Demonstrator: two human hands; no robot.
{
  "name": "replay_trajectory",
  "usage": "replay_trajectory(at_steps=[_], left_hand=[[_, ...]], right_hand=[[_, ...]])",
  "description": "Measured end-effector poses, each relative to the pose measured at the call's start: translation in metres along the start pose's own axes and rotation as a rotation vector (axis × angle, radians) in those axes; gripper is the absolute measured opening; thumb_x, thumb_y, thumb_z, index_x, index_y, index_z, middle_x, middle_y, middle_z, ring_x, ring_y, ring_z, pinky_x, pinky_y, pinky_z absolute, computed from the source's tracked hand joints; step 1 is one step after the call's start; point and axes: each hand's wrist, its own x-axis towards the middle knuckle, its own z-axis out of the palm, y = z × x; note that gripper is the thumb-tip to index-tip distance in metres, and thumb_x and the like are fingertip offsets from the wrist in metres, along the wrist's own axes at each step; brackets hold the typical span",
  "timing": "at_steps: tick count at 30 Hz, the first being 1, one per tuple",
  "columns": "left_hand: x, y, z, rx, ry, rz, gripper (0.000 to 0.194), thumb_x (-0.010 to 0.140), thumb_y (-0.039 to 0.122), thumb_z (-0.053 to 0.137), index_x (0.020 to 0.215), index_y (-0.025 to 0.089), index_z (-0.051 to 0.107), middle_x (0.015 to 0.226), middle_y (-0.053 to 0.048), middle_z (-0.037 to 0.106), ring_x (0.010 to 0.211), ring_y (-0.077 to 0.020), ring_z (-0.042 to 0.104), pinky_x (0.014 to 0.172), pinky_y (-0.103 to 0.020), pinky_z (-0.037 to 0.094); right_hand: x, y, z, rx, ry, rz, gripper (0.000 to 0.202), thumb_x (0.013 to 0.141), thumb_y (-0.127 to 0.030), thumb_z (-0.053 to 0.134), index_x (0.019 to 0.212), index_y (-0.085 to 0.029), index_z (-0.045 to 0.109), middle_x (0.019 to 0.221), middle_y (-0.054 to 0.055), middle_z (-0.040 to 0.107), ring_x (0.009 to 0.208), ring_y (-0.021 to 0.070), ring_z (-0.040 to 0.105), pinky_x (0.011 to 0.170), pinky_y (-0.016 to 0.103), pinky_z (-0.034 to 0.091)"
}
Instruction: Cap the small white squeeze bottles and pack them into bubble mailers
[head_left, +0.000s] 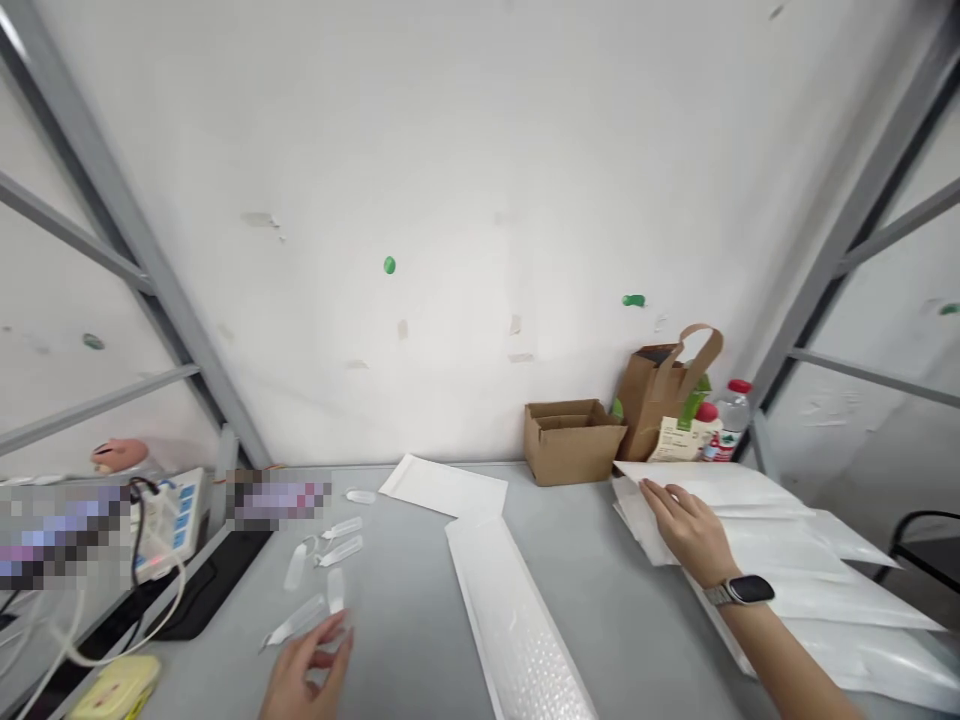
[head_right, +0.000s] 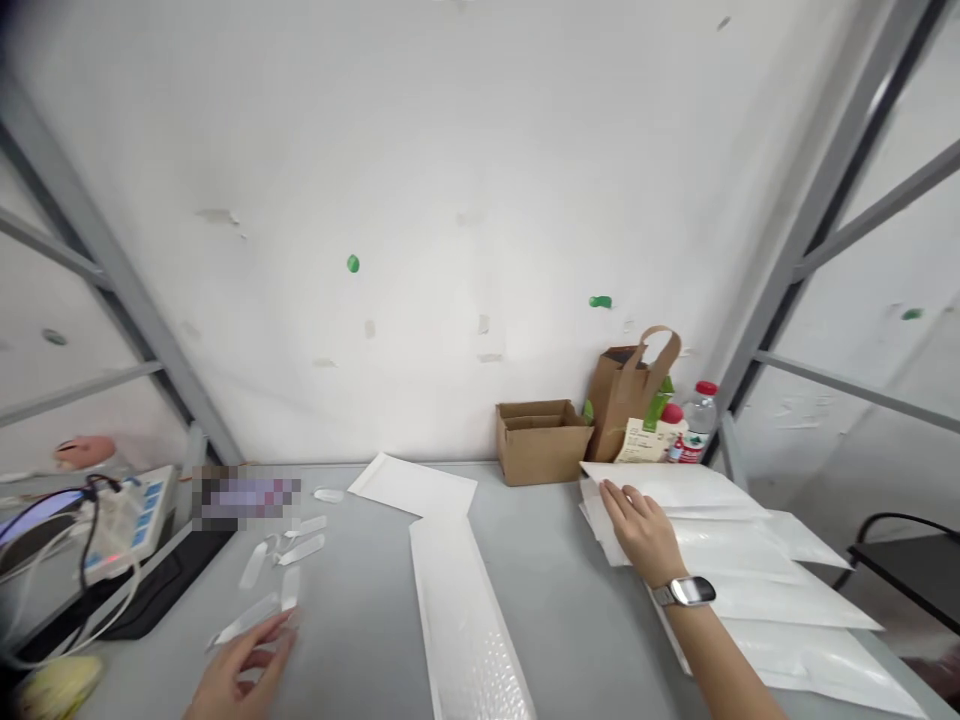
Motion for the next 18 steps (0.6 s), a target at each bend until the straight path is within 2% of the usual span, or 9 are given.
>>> replay_trajectory(at_steps=[2, 4, 6, 8, 10, 11, 13, 15, 18], left_hand=[[0.015, -0.021, -0.019, 0.157, 0.107, -0.009, 0.065, 0.057, 0.057, 0.055, 0.103, 0.010, 0.060, 0.093, -0.013, 0.059, 0.075, -0.0258, 0.060, 0.072, -0.039, 0.050], [0.027, -0.038, -0.034, 0.277, 0.138, -0.013, 0.066, 0.060, 0.055, 0.052, 0.108, 0.009, 0.056, 0.091, -0.012, 0.057, 0.073, -0.0248, 0.060, 0.076, -0.040, 0.048], [0.034, -0.051, -0.042, 0.405, 0.185, 0.000, 0.059, 0.064, 0.047, 0.050, 0.109, 0.010, 0.056, 0.090, -0.013, 0.056, 0.075, -0.0250, 0.059, 0.078, -0.039, 0.047], [0.038, -0.059, -0.044, 0.524, 0.226, 0.070, 0.049, 0.067, 0.038, 0.049, 0.107, 0.012, 0.057, 0.090, -0.013, 0.056, 0.083, -0.0260, 0.058, 0.081, -0.039, 0.045], [0.041, -0.062, -0.042, 0.622, 0.235, 0.163, 0.040, 0.069, 0.031, 0.047, 0.104, 0.016, 0.059, 0.093, -0.011, 0.058, 0.091, -0.0260, 0.056, 0.084, -0.038, 0.042], [0.041, -0.062, -0.040, 0.659, 0.229, 0.203, 0.037, 0.071, 0.030, 0.047, 0.103, 0.017, 0.060, 0.093, -0.011, 0.059, 0.092, -0.0258, 0.055, 0.084, -0.037, 0.042], [0.042, -0.060, -0.037, 0.710, 0.226, 0.247, 0.033, 0.073, 0.029, 0.046, 0.100, 0.019, 0.062, 0.094, -0.010, 0.061, 0.091, -0.0257, 0.055, 0.084, -0.037, 0.041], [0.044, -0.057, -0.035, 0.732, 0.231, 0.271, 0.032, 0.075, 0.030, 0.045, 0.098, 0.018, 0.064, 0.092, -0.010, 0.062, 0.089, -0.0264, 0.055, 0.082, -0.037, 0.041], [0.047, -0.054, -0.034, 0.730, 0.239, 0.294, 0.030, 0.074, 0.031, 0.046, 0.090, 0.016, 0.066, 0.090, -0.012, 0.063, 0.086, -0.0278, 0.055, 0.081, -0.038, 0.041]], right_hand=[[0.001, 0.001, 0.014, -0.051, -0.044, -0.003, 0.031, 0.081, -0.005, 0.039, 0.091, -0.016, 0.066, 0.091, 0.009, 0.068, 0.082, 0.0216, 0.055, 0.064, 0.031, 0.041], [0.004, -0.001, 0.020, -0.154, -0.047, 0.014, 0.024, 0.082, -0.011, 0.043, 0.082, -0.014, 0.066, 0.083, 0.011, 0.068, 0.078, 0.0230, 0.054, 0.060, 0.031, 0.038], [0.011, -0.010, 0.018, -0.253, 0.031, 0.094, 0.021, 0.084, -0.022, 0.047, 0.085, -0.012, 0.065, 0.083, 0.012, 0.067, 0.076, 0.0239, 0.053, 0.059, 0.032, 0.037], [0.020, -0.030, 0.011, -0.281, 0.135, 0.207, 0.025, 0.084, -0.030, 0.049, 0.095, -0.012, 0.063, 0.090, 0.012, 0.066, 0.077, 0.0242, 0.053, 0.063, 0.034, 0.036], [0.029, -0.063, 0.003, -0.174, 0.169, 0.253, 0.026, 0.085, -0.030, 0.049, 0.099, -0.013, 0.061, 0.091, 0.011, 0.065, 0.077, 0.0238, 0.053, 0.067, 0.035, 0.036], [0.033, -0.083, 0.000, -0.057, 0.142, 0.230, 0.024, 0.086, -0.029, 0.046, 0.096, -0.013, 0.061, 0.088, 0.011, 0.064, 0.076, 0.0231, 0.053, 0.068, 0.035, 0.037], [0.041, -0.127, -0.002, 0.252, 0.011, 0.093, 0.028, 0.090, -0.029, 0.037, 0.089, -0.016, 0.062, 0.083, 0.010, 0.063, 0.076, 0.0218, 0.054, 0.069, 0.034, 0.040], [0.047, -0.170, 0.003, 0.482, -0.133, 0.023, 0.027, 0.091, -0.031, 0.036, 0.092, -0.018, 0.060, 0.086, 0.008, 0.062, 0.080, 0.0205, 0.055, 0.070, 0.032, 0.043], [0.057, -0.217, 0.018, 0.560, -0.249, -0.040, 0.023, 0.090, -0.029, 0.039, 0.098, -0.017, 0.058, 0.094, 0.009, 0.060, 0.088, 0.0216, 0.054, 0.073, 0.033, 0.043]])
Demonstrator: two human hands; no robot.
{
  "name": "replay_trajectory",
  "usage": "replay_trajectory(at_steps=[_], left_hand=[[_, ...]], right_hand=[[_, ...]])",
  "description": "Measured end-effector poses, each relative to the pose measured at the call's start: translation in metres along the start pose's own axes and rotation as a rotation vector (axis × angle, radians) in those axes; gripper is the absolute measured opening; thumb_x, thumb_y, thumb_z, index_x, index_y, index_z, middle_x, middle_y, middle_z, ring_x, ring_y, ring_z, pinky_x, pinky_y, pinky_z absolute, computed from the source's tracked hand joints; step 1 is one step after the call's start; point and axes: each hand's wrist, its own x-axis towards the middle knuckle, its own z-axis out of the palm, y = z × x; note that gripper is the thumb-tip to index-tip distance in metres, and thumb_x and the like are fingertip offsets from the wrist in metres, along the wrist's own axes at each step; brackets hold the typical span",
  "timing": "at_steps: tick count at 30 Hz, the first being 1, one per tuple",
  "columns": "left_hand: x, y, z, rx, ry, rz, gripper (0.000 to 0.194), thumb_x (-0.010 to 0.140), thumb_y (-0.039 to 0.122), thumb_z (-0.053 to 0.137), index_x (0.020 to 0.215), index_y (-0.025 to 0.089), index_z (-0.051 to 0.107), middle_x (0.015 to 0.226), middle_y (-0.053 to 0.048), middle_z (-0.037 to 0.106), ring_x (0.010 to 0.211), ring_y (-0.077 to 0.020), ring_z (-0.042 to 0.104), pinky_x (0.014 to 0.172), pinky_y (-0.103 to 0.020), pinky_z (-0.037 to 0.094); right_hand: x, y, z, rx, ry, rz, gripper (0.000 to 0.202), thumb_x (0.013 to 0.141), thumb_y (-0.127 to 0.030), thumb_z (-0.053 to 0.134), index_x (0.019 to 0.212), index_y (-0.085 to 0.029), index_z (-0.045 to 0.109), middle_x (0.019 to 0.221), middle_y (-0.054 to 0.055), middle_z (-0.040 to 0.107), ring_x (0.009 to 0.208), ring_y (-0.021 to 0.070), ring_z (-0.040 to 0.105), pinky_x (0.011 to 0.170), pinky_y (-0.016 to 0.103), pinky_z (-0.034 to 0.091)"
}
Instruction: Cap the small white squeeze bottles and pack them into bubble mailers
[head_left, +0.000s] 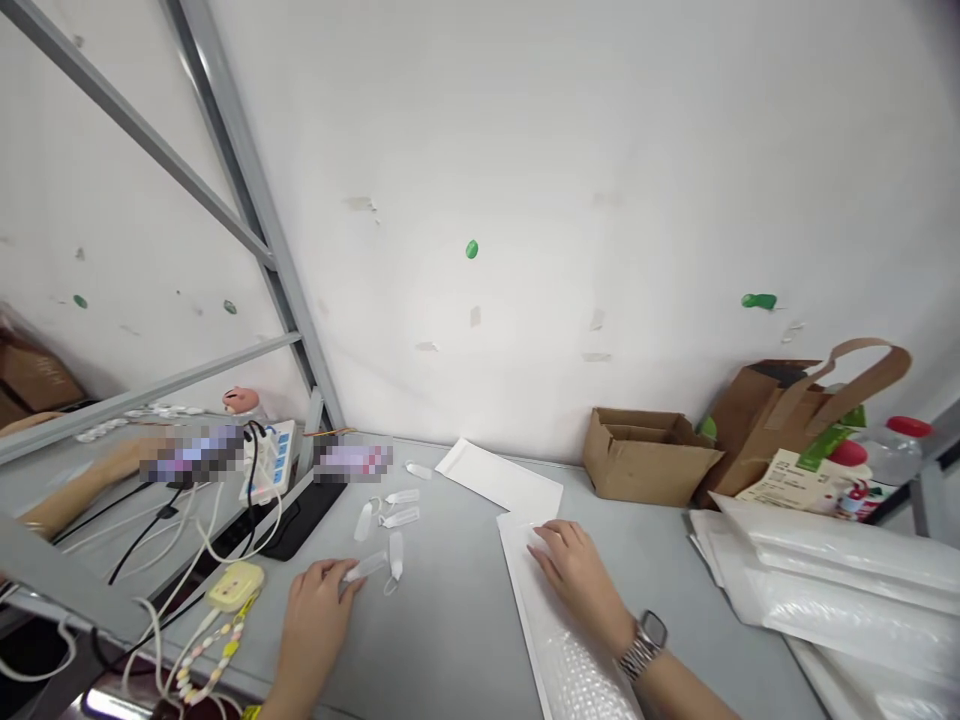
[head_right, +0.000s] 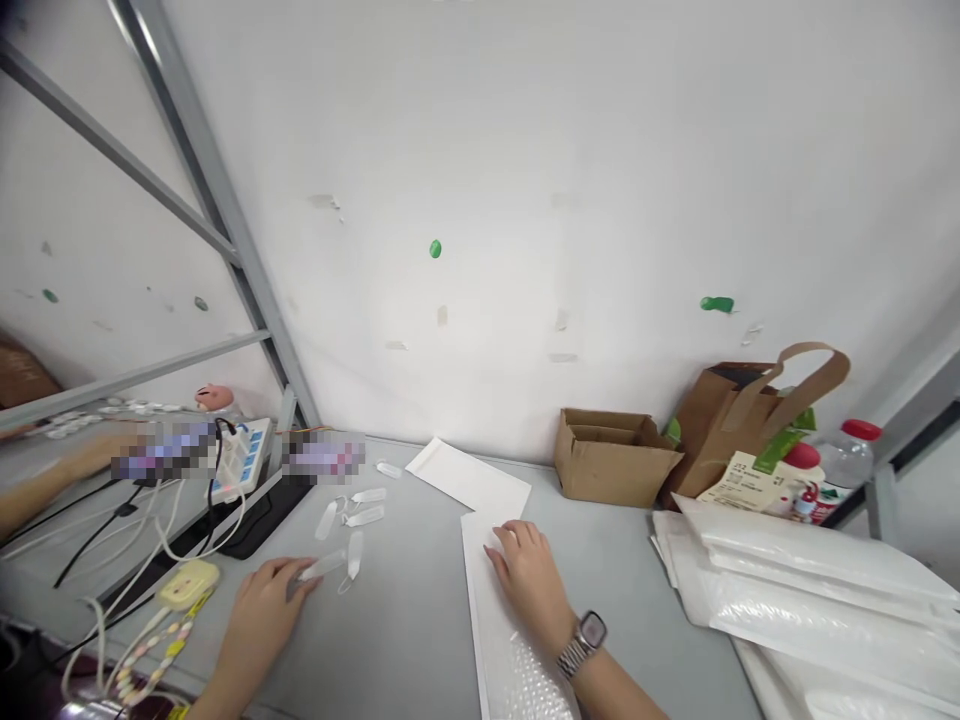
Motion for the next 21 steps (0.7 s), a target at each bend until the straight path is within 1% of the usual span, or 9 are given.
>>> replay_trajectory(at_steps=[2, 4, 6, 8, 11, 14, 17, 19, 21], left_hand=[[0.001, 0.000, 0.000, -0.027, 0.013, 0.002, 0.028, 0.074, 0.033, 0.046, 0.085, 0.015, 0.065, 0.089, -0.013, 0.064, 0.085, -0.0283, 0.055, 0.081, -0.039, 0.041], [0.000, 0.000, 0.000, -0.075, 0.044, -0.006, 0.029, 0.074, 0.035, 0.045, 0.084, 0.015, 0.063, 0.090, -0.013, 0.064, 0.087, -0.0288, 0.055, 0.082, -0.040, 0.040], [-0.003, -0.001, -0.002, -0.137, 0.085, -0.040, 0.030, 0.074, 0.037, 0.044, 0.086, 0.015, 0.061, 0.091, -0.013, 0.065, 0.090, -0.0289, 0.056, 0.084, -0.040, 0.040], [-0.005, -0.001, -0.004, -0.210, 0.102, -0.119, 0.031, 0.074, 0.040, 0.042, 0.086, 0.016, 0.059, 0.090, -0.013, 0.066, 0.090, -0.0286, 0.057, 0.083, -0.039, 0.042], [-0.006, 0.003, -0.011, -0.350, 0.025, -0.280, 0.029, 0.075, 0.043, 0.040, 0.085, 0.021, 0.056, 0.085, -0.008, 0.067, 0.084, -0.0257, 0.061, 0.074, -0.035, 0.046], [-0.005, 0.014, -0.018, -0.487, -0.078, -0.372, 0.028, 0.073, 0.045, 0.042, 0.084, 0.023, 0.056, 0.083, -0.005, 0.068, 0.080, -0.0225, 0.063, 0.069, -0.031, 0.048], [-0.003, 0.028, -0.026, -0.565, -0.104, -0.387, 0.029, 0.070, 0.047, 0.047, 0.082, 0.023, 0.058, 0.082, -0.005, 0.069, 0.077, -0.0217, 0.064, 0.068, -0.029, 0.048], [-0.002, 0.038, -0.031, -0.601, -0.105, -0.384, 0.030, 0.068, 0.048, 0.049, 0.081, 0.023, 0.060, 0.081, -0.004, 0.070, 0.075, -0.0214, 0.064, 0.068, -0.028, 0.049], [-0.002, 0.047, -0.035, -0.637, -0.111, -0.368, 0.030, 0.067, 0.048, 0.050, 0.080, 0.023, 0.061, 0.080, -0.004, 0.071, 0.075, -0.0213, 0.064, 0.067, -0.028, 0.049]], right_hand=[[0.013, -0.009, 0.015, -0.049, -0.063, 0.036, 0.020, 0.089, -0.026, 0.041, 0.093, -0.017, 0.059, 0.094, 0.009, 0.060, 0.088, 0.0219, 0.053, 0.074, 0.034, 0.043], [0.025, -0.014, 0.022, -0.126, -0.114, 0.082, 0.019, 0.089, -0.026, 0.044, 0.092, -0.016, 0.060, 0.093, 0.010, 0.060, 0.087, 0.0225, 0.053, 0.074, 0.036, 0.042], [0.034, -0.020, 0.022, -0.218, -0.141, 0.118, 0.026, 0.087, -0.032, 0.047, 0.100, -0.013, 0.059, 0.096, 0.013, 0.059, 0.088, 0.0250, 0.053, 0.073, 0.038, 0.042], [0.035, -0.030, 0.018, -0.298, -0.166, 0.162, 0.041, 0.084, -0.040, 0.050, 0.112, -0.010, 0.054, 0.102, 0.018, 0.058, 0.090, 0.0296, 0.052, 0.069, 0.042, 0.043], [0.024, -0.047, 0.014, -0.328, -0.261, 0.220, 0.059, 0.077, -0.047, 0.056, 0.121, -0.008, 0.049, 0.116, 0.025, 0.052, 0.098, 0.0373, 0.050, 0.065, 0.048, 0.044], [0.006, -0.058, 0.014, -0.273, -0.372, 0.222, 0.056, 0.078, -0.041, 0.057, 0.123, -0.009, 0.048, 0.126, 0.024, 0.046, 0.111, 0.0411, 0.043, 0.074, 0.055, 0.042], [-0.008, -0.058, 0.012, -0.172, -0.441, 0.211, 0.048, 0.083, -0.030, 0.048, 0.127, -0.012, 0.045, 0.132, 0.019, 0.043, 0.120, 0.0368, 0.036, 0.088, 0.058, 0.035], [-0.012, -0.056, 0.007, -0.101, -0.470, 0.226, 0.050, 0.082, -0.024, 0.044, 0.130, -0.013, 0.041, 0.134, 0.015, 0.041, 0.123, 0.0330, 0.034, 0.094, 0.055, 0.031], [-0.013, -0.055, 0.000, -0.042, -0.494, 0.255, 0.056, 0.077, -0.020, 0.044, 0.132, -0.014, 0.037, 0.136, 0.012, 0.039, 0.125, 0.0311, 0.032, 0.098, 0.052, 0.029]])
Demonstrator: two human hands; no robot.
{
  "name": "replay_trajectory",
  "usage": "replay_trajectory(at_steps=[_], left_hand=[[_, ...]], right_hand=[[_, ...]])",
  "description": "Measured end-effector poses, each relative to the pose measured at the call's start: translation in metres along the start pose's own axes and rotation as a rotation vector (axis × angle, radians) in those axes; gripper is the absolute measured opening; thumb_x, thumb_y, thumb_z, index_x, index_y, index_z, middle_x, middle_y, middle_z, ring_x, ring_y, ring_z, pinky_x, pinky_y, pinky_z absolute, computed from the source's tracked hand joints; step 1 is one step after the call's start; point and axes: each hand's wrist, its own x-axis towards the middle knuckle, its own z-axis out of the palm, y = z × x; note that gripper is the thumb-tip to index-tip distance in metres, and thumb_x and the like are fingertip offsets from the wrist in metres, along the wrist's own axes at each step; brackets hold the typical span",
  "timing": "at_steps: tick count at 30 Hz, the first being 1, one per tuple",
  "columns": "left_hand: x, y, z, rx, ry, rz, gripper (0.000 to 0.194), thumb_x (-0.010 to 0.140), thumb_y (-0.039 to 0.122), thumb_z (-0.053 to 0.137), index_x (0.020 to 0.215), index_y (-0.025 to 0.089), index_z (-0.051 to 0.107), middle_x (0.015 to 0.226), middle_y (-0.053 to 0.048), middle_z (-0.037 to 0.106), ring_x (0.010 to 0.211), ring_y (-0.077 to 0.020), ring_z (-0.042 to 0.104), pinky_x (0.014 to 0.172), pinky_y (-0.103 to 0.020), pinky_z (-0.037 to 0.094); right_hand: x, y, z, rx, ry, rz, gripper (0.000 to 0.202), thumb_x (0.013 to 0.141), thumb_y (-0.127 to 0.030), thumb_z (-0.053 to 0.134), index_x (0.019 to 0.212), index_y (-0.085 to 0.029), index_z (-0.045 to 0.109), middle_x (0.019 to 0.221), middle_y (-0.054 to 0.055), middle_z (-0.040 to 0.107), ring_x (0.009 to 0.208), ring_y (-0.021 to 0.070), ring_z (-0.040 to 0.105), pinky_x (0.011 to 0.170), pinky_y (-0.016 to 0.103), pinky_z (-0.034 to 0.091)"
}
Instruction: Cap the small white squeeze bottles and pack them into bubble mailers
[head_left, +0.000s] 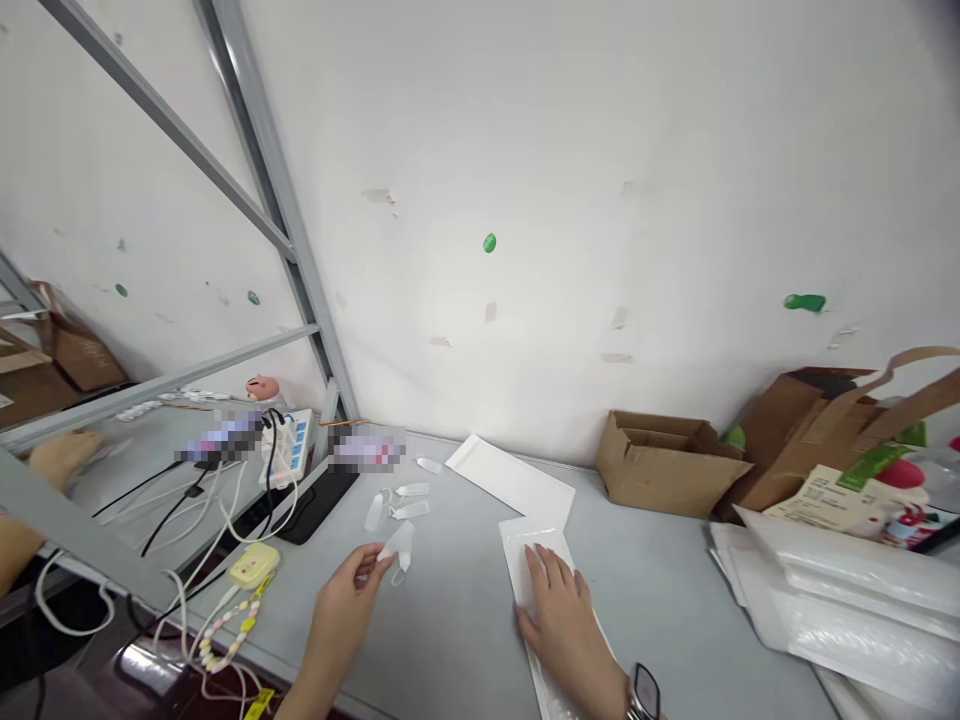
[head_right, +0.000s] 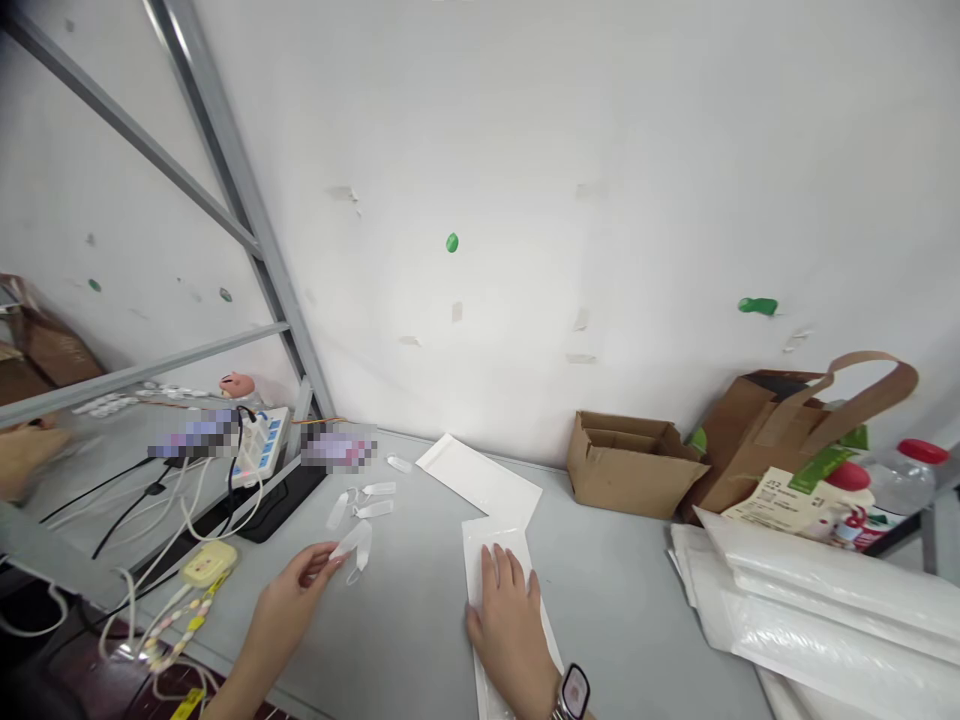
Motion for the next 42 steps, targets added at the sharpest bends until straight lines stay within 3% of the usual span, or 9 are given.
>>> replay_trajectory(at_steps=[9, 14, 17, 20, 23, 26, 33, 37, 42], left_hand=[[-0.013, 0.015, 0.016, -0.089, -0.083, 0.037, 0.033, 0.067, 0.048, 0.053, 0.082, 0.021, 0.064, 0.078, -0.004, 0.071, 0.077, -0.0217, 0.063, 0.069, -0.030, 0.049], [-0.018, 0.020, 0.023, -0.090, -0.149, 0.081, 0.030, 0.068, 0.046, 0.053, 0.081, 0.021, 0.064, 0.079, -0.004, 0.071, 0.078, -0.0210, 0.063, 0.069, -0.030, 0.049], [-0.019, 0.022, 0.026, -0.070, -0.189, 0.087, 0.030, 0.069, 0.046, 0.051, 0.081, 0.021, 0.064, 0.078, -0.003, 0.070, 0.077, -0.0204, 0.063, 0.070, -0.030, 0.049], [-0.020, 0.020, 0.029, -0.063, -0.193, 0.088, 0.031, 0.069, 0.046, 0.052, 0.081, 0.021, 0.064, 0.078, -0.003, 0.070, 0.076, -0.0204, 0.064, 0.069, -0.029, 0.049], [-0.019, 0.017, 0.029, -0.073, -0.190, 0.070, 0.031, 0.068, 0.046, 0.052, 0.081, 0.020, 0.064, 0.078, -0.003, 0.071, 0.077, -0.0207, 0.064, 0.069, -0.029, 0.050], [-0.018, 0.015, 0.027, -0.086, -0.180, 0.053, 0.033, 0.069, 0.047, 0.052, 0.082, 0.020, 0.064, 0.079, -0.004, 0.070, 0.079, -0.0209, 0.064, 0.071, -0.030, 0.050], [-0.014, 0.013, 0.024, -0.333, -0.136, -0.023, 0.044, 0.065, 0.054, 0.056, 0.086, 0.016, 0.062, 0.077, -0.006, 0.069, 0.076, -0.0232, 0.066, 0.059, -0.032, 0.055], [-0.013, 0.013, 0.030, -0.402, -0.079, -0.026, 0.047, 0.064, 0.054, 0.059, 0.088, 0.014, 0.062, 0.076, -0.006, 0.069, 0.071, -0.0217, 0.066, 0.059, -0.032, 0.057], [-0.012, 0.013, 0.031, -0.411, -0.060, -0.029, 0.046, 0.063, 0.052, 0.060, 0.089, 0.014, 0.063, 0.084, -0.006, 0.068, 0.074, -0.0202, 0.065, 0.064, -0.031, 0.057]], right_hand=[[-0.006, 0.000, -0.012, 0.144, -0.077, -0.118, 0.077, 0.060, -0.004, 0.043, 0.135, -0.012, 0.030, 0.138, 0.012, 0.033, 0.128, 0.0284, 0.026, 0.103, 0.049, 0.021], [0.001, 0.002, -0.015, 0.225, 0.024, -0.306, 0.042, 0.078, -0.018, 0.049, 0.120, -0.016, 0.049, 0.124, 0.011, 0.049, 0.114, 0.0244, 0.043, 0.097, 0.040, 0.033], [0.012, 0.001, -0.017, 0.141, 0.129, -0.165, 0.037, 0.080, -0.032, 0.054, 0.113, -0.016, 0.052, 0.117, 0.014, 0.053, 0.107, 0.0278, 0.048, 0.086, 0.041, 0.040], [0.020, -0.002, -0.016, 0.040, 0.120, 0.018, 0.065, 0.063, -0.042, 0.071, 0.116, -0.012, 0.048, 0.107, 0.019, 0.057, 0.099, 0.0342, 0.051, 0.076, 0.047, 0.043], [0.022, -0.003, -0.014, 0.084, -0.005, 0.070, 0.070, 0.052, -0.035, 0.079, 0.111, -0.011, 0.050, 0.100, 0.017, 0.059, 0.093, 0.0336, 0.054, 0.071, 0.043, 0.044], [0.023, 0.002, -0.023, 0.275, -0.074, 0.008, 0.046, 0.061, -0.023, 0.073, 0.101, -0.014, 0.053, 0.095, 0.011, 0.060, 0.087, 0.0263, 0.058, 0.070, 0.033, 0.045], [0.010, 0.008, -0.077, 0.150, 0.321, -0.205, 0.042, 0.081, -0.005, 0.033, 0.117, -0.019, 0.046, 0.085, 0.007, 0.051, 0.068, 0.0188, 0.052, 0.055, 0.028, 0.043], [-0.008, -0.009, -0.055, -0.038, 0.339, -0.342, 0.057, 0.077, -0.001, 0.037, 0.129, -0.023, 0.037, 0.086, 0.008, 0.054, 0.073, 0.0204, 0.053, 0.054, 0.027, 0.043], [-0.010, -0.021, -0.015, 0.003, 0.014, -0.280, 0.036, 0.071, -0.033, 0.066, 0.102, -0.018, 0.058, 0.095, 0.011, 0.058, 0.078, 0.0245, 0.056, 0.053, 0.029, 0.046]])
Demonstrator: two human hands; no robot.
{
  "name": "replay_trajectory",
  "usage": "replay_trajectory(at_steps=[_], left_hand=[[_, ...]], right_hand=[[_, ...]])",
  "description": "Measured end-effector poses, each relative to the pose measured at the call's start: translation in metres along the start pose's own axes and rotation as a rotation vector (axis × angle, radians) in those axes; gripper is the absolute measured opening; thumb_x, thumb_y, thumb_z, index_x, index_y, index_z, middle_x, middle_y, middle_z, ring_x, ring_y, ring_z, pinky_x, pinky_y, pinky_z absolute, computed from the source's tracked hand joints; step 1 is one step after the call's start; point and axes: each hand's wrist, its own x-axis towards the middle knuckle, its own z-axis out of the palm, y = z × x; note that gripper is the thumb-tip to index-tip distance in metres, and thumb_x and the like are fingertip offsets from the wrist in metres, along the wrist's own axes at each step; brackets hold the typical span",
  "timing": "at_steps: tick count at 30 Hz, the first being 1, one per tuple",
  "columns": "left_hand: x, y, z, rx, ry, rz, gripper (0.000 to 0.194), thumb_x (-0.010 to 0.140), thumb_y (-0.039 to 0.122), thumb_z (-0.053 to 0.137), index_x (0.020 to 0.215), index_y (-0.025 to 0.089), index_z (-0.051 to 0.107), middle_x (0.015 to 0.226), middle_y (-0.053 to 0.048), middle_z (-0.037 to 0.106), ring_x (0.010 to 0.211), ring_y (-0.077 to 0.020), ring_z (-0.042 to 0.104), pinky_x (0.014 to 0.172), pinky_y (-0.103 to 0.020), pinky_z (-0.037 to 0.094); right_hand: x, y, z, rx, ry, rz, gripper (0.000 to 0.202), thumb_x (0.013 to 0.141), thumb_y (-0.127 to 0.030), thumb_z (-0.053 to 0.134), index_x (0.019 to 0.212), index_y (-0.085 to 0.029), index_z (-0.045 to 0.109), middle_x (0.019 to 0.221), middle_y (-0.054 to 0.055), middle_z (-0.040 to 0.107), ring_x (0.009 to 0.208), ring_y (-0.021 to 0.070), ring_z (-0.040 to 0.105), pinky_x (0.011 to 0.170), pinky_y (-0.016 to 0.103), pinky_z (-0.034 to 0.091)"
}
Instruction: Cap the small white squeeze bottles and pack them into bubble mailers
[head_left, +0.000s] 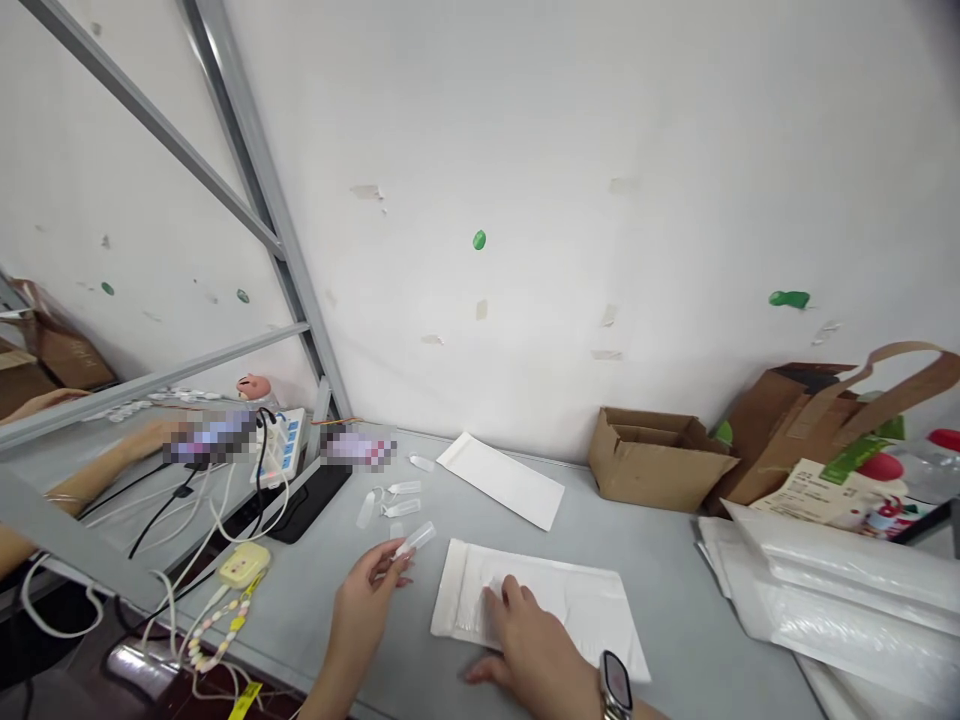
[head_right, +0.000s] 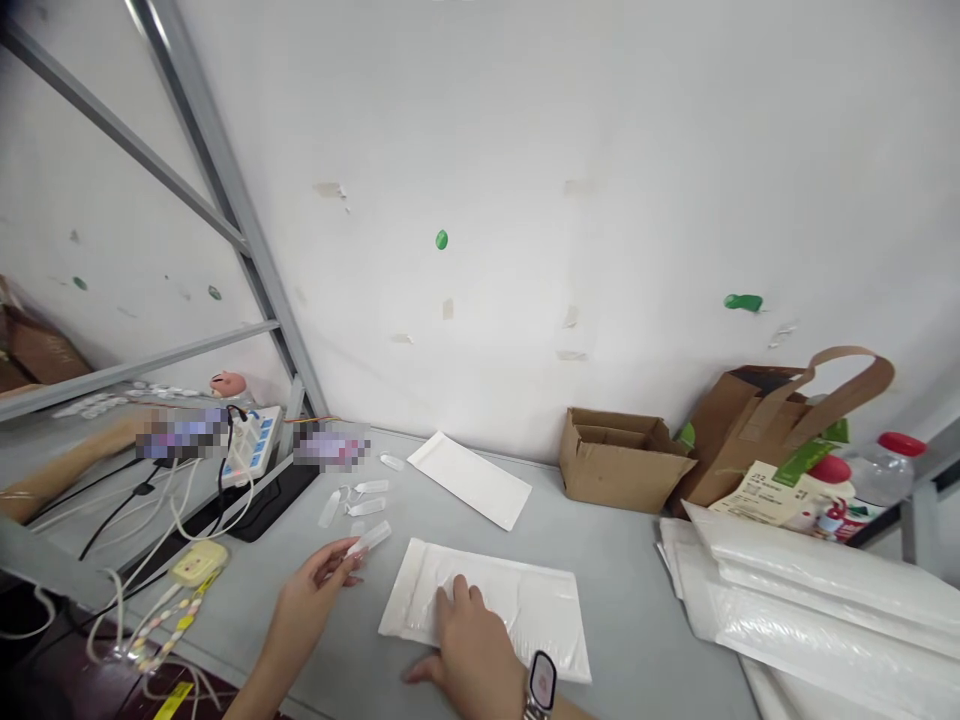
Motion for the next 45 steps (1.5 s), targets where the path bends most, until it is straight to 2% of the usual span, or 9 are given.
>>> replay_trajectory(at_steps=[3, 9, 13, 16, 22, 32, 36, 40, 45], left_hand=[[-0.003, 0.002, 0.001, 0.006, -0.048, 0.022, 0.043, 0.062, 0.052, 0.060, 0.086, 0.016, 0.066, 0.085, -0.005, 0.067, 0.076, -0.0197, 0.064, 0.065, -0.030, 0.056], [-0.009, 0.001, 0.011, 0.223, -0.219, 0.038, 0.026, 0.061, 0.037, 0.057, 0.075, 0.019, 0.069, 0.074, -0.003, 0.065, 0.064, -0.0172, 0.062, 0.065, -0.030, 0.053], [-0.004, -0.004, 0.012, 0.393, -0.240, 0.039, 0.021, 0.063, 0.022, 0.050, 0.073, 0.018, 0.068, 0.074, -0.004, 0.063, 0.064, -0.0165, 0.061, 0.066, -0.028, 0.050], [0.000, -0.005, 0.010, 0.507, -0.240, 0.040, 0.020, 0.067, 0.018, 0.047, 0.074, 0.018, 0.066, 0.077, -0.004, 0.063, 0.065, -0.0161, 0.060, 0.067, -0.027, 0.048], [0.000, 0.001, 0.013, 0.659, -0.264, 0.122, 0.021, 0.070, 0.012, 0.045, 0.072, 0.019, 0.065, 0.078, -0.004, 0.060, 0.073, -0.0166, 0.059, 0.069, -0.026, 0.045], [-0.002, 0.017, 0.021, 0.615, -0.319, 0.098, 0.019, 0.067, 0.013, 0.048, 0.073, 0.019, 0.065, 0.076, -0.003, 0.059, 0.068, -0.0159, 0.058, 0.068, -0.026, 0.045], [0.002, 0.008, 0.015, 0.609, -0.299, 0.054, 0.017, 0.066, 0.014, 0.048, 0.069, 0.017, 0.065, 0.073, -0.003, 0.059, 0.065, -0.0158, 0.058, 0.066, -0.026, 0.044], [0.004, 0.000, 0.009, 0.613, -0.289, 0.036, 0.014, 0.064, 0.013, 0.049, 0.062, 0.018, 0.063, 0.069, -0.002, 0.060, 0.063, -0.0154, 0.058, 0.062, -0.025, 0.044], [0.004, 0.005, 0.006, 0.643, -0.291, 0.000, 0.017, 0.064, 0.010, 0.047, 0.062, 0.017, 0.062, 0.070, -0.002, 0.060, 0.062, -0.0139, 0.057, 0.062, -0.023, 0.043]], right_hand=[[0.017, 0.013, -0.002, 0.161, 0.075, -0.046, 0.017, 0.084, -0.032, 0.051, 0.085, -0.018, 0.060, 0.088, 0.007, 0.060, 0.080, 0.0201, 0.056, 0.066, 0.029, 0.045], [0.054, 0.027, 0.013, 0.403, 0.210, -0.367, 0.017, 0.090, -0.026, 0.042, 0.090, -0.020, 0.058, 0.085, 0.000, 0.061, 0.084, 0.0131, 0.051, 0.078, 0.025, 0.039], [0.062, 0.018, 0.035, 0.384, 0.377, -0.152, 0.024, 0.093, -0.024, 0.035, 0.086, -0.018, 0.057, 0.085, 0.004, 0.058, 0.083, 0.0156, 0.049, 0.076, 0.029, 0.036], [0.062, 0.017, 0.041, 0.309, 0.399, 0.011, 0.031, 0.093, -0.028, 0.033, 0.076, -0.017, 0.056, 0.076, 0.003, 0.056, 0.075, 0.0161, 0.048, 0.071, 0.029, 0.035], [0.063, 0.021, 0.043, 0.205, 0.341, 0.068, 0.039, 0.091, -0.036, 0.038, 0.062, -0.016, 0.054, 0.067, 0.003, 0.055, 0.070, 0.0162, 0.047, 0.068, 0.029, 0.030], [0.064, 0.025, 0.036, 0.438, 0.332, 0.092, 0.033, 0.089, -0.033, 0.044, 0.062, -0.017, 0.053, 0.068, 0.000, 0.054, 0.070, 0.0136, 0.048, 0.070, 0.026, 0.032], [0.056, 0.019, 0.027, 0.492, 0.344, -0.190, 0.014, 0.086, -0.032, 0.048, 0.085, -0.019, 0.055, 0.088, 0.002, 0.058, 0.086, 0.0152, 0.048, 0.080, 0.029, 0.033], [0.054, 0.007, 0.028, 0.322, 0.233, -0.550, 0.020, 0.087, -0.034, 0.044, 0.080, -0.019, 0.055, 0.080, 0.000, 0.058, 0.082, 0.0146, 0.047, 0.078, 0.029, 0.032], [0.061, -0.002, 0.041, 0.073, 0.261, -0.654, 0.031, 0.085, -0.040, 0.045, 0.067, -0.017, 0.056, 0.066, 0.001, 0.052, 0.070, 0.0155, 0.041, 0.068, 0.030, 0.033]])
